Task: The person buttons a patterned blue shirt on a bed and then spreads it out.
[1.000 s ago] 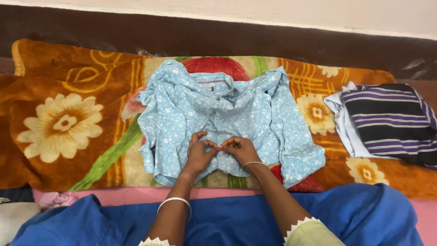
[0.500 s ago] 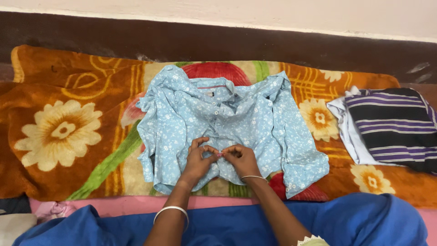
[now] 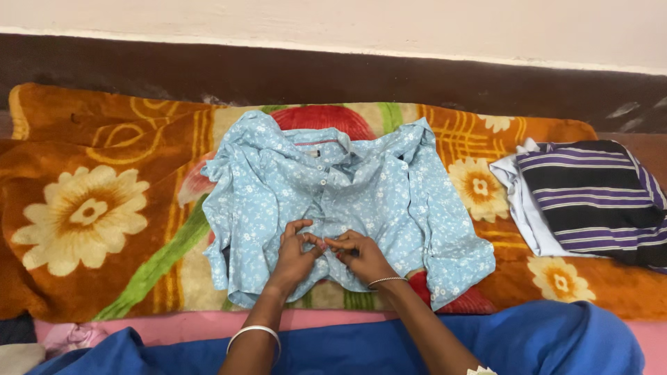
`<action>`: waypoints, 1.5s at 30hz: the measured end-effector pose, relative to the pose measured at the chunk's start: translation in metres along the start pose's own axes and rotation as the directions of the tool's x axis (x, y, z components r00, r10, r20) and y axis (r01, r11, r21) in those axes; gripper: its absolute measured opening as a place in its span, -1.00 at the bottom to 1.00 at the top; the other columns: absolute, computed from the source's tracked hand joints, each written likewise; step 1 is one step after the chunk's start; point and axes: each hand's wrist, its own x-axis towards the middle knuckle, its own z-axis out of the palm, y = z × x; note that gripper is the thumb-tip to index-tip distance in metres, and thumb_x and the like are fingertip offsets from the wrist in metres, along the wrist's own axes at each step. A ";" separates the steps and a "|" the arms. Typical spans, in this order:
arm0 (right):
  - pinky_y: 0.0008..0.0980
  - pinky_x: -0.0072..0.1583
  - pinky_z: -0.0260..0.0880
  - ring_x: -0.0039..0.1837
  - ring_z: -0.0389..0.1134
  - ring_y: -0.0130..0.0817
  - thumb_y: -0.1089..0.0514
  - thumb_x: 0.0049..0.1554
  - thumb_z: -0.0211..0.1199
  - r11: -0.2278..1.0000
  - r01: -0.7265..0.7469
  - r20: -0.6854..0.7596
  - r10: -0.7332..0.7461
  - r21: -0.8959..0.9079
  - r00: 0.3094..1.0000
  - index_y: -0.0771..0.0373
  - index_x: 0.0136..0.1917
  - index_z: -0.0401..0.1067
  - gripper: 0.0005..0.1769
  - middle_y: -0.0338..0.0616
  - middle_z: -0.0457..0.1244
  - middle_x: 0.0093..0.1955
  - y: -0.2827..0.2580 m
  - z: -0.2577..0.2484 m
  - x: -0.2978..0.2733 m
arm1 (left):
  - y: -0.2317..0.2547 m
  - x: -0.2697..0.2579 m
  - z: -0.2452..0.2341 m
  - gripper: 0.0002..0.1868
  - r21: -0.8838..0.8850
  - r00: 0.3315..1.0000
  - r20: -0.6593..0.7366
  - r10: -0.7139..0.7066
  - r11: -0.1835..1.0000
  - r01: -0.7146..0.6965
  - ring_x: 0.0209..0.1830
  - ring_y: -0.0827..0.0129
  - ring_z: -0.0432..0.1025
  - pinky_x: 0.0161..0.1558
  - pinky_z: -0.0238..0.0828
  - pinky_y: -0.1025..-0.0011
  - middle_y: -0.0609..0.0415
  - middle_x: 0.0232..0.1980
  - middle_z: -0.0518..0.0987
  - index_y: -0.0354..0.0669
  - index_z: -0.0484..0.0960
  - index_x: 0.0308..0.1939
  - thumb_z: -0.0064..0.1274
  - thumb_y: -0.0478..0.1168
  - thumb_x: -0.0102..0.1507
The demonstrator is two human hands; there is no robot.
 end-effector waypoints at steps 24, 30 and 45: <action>-0.47 0.09 0.41 0.00 0.34 -0.39 0.47 -0.01 0.15 0.980 0.057 -0.117 -0.036 0.188 0.993 0.07 0.39 0.46 -0.28 -0.18 0.24 0.07 -0.014 -0.008 0.013 | 0.006 0.000 -0.001 -0.72 0.036 0.986 -0.128 0.104 0.994 -0.100 0.34 0.12 0.30 0.36 0.17 0.25 0.03 0.24 0.46 -0.12 0.68 -0.02 0.21 -0.17 0.21; -0.02 0.43 0.16 0.47 0.16 0.00 0.16 -0.01 0.43 0.831 0.086 -0.417 -0.362 -0.549 0.834 -0.07 0.56 0.20 -0.10 -0.03 0.16 0.43 -0.075 -0.056 0.033 | 0.065 0.014 -0.038 -0.32 0.435 0.899 -0.110 0.423 0.834 -0.339 0.48 0.05 0.20 0.41 0.14 0.03 0.01 0.46 0.34 0.02 0.39 0.37 0.20 -0.22 0.16; 0.49 0.47 -0.49 0.72 -0.40 -0.13 -0.16 0.28 -0.02 0.552 -0.178 -0.239 -0.041 -0.815 0.970 -0.25 0.63 -0.05 -0.32 -0.31 -0.32 0.74 0.030 -0.072 0.055 | 0.012 0.068 -0.032 -0.37 0.804 0.985 0.026 0.170 0.583 -0.121 0.66 -0.01 -0.44 0.25 -0.66 -0.67 0.25 0.67 -0.19 0.65 0.09 0.51 -0.24 0.27 0.34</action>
